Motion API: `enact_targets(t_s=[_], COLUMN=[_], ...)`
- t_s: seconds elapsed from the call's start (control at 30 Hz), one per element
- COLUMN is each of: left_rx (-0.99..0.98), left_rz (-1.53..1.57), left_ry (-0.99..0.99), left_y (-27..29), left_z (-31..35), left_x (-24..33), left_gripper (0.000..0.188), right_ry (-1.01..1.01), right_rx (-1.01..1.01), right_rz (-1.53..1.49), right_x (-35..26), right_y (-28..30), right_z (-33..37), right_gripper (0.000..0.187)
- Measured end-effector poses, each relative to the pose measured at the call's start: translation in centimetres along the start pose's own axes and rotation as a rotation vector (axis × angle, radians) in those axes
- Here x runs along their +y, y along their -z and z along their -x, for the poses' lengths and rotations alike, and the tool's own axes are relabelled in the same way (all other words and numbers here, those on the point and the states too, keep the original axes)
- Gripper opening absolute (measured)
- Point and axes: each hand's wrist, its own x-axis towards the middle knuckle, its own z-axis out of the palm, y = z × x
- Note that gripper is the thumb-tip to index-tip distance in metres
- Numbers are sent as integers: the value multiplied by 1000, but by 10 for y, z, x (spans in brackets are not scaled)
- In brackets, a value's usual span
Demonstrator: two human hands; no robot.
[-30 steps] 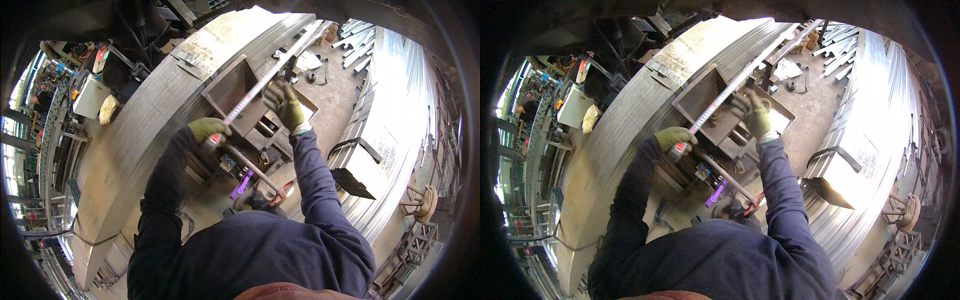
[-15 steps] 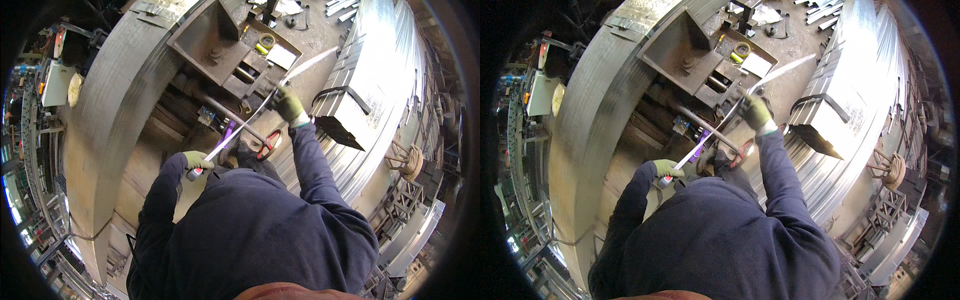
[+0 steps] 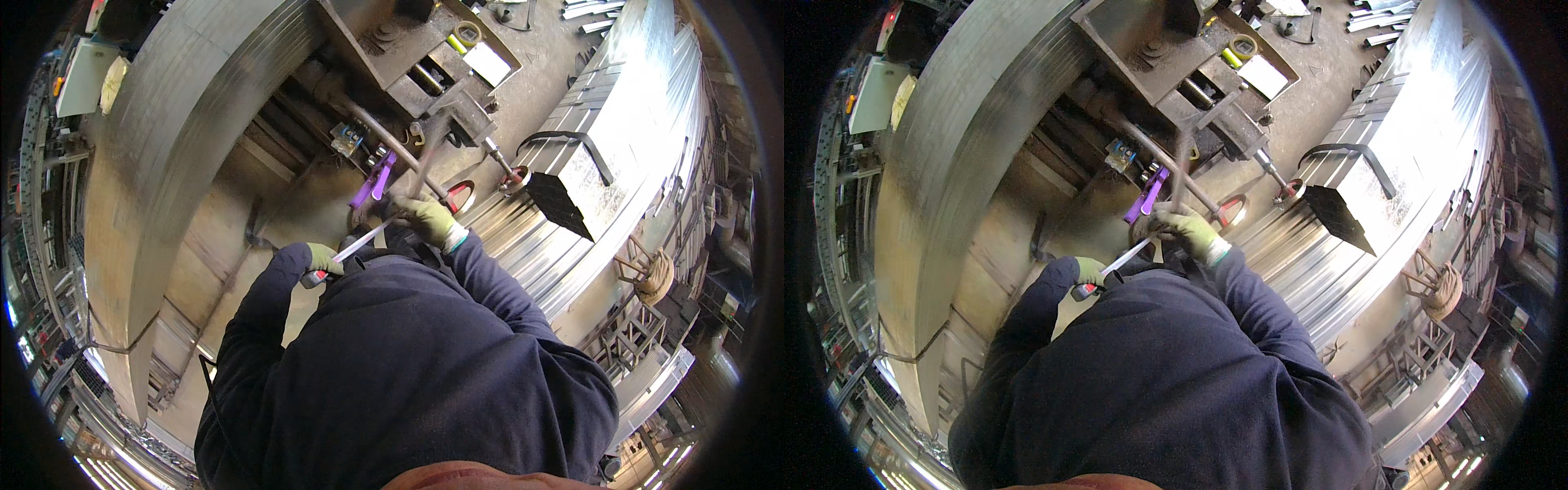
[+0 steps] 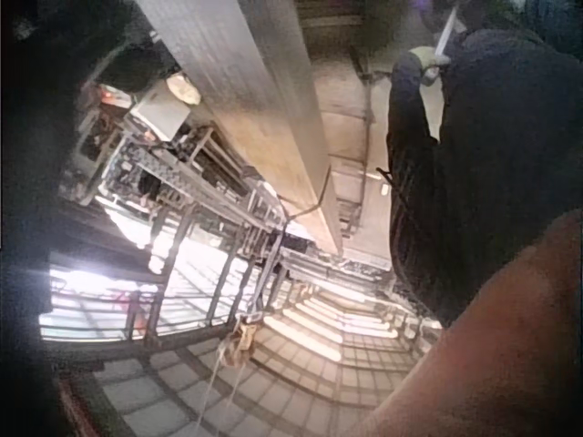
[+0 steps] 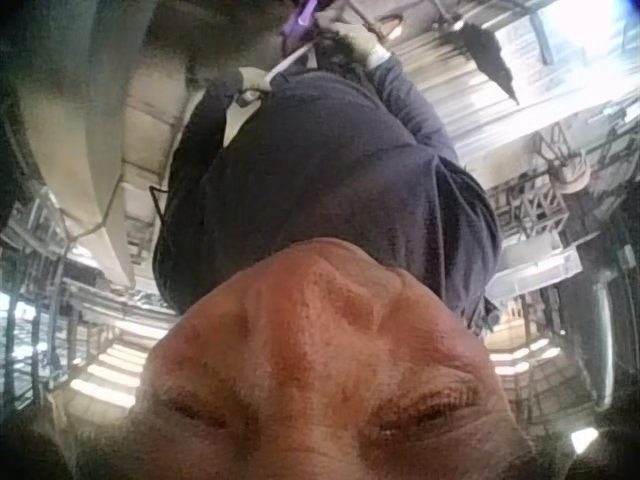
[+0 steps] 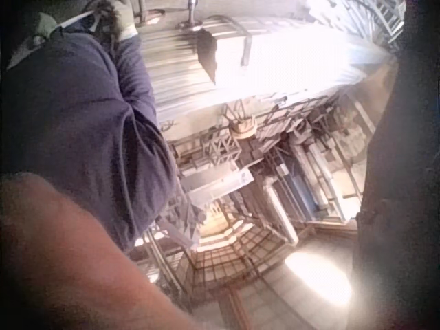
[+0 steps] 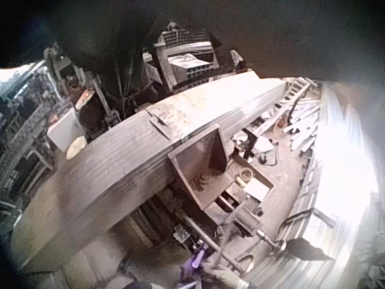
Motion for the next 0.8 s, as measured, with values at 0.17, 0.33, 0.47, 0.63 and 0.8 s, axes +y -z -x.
enact_targets(t_s=[0.17, 0.33, 0.47, 0.63, 0.8], left_rx=[19, 67, 332, 857, 1101], left_rz=[102, 69, -118, -131, -107], left_ry=[11, -28, -80, -385, -447], left_y=[-6, -7, 31, 117, 159], left_z=[-6, -15, -47, -122, -185], left_x=[-35, -77, -74, 19, 134], left_gripper=[36, 37, 46, 46, 39], right_ry=[-190, -223, -188, -71, -13], right_rx=[-21, 12, 117, 277, 373], right_rz=[199, 276, 357, 449, 717], right_x=[42, 79, 97, 108, 123], right_y=[-27, -25, 1, 44, 81], right_z=[-17, -25, -32, -40, -37], right_gripper=[29, 39, 41, 44, 51])
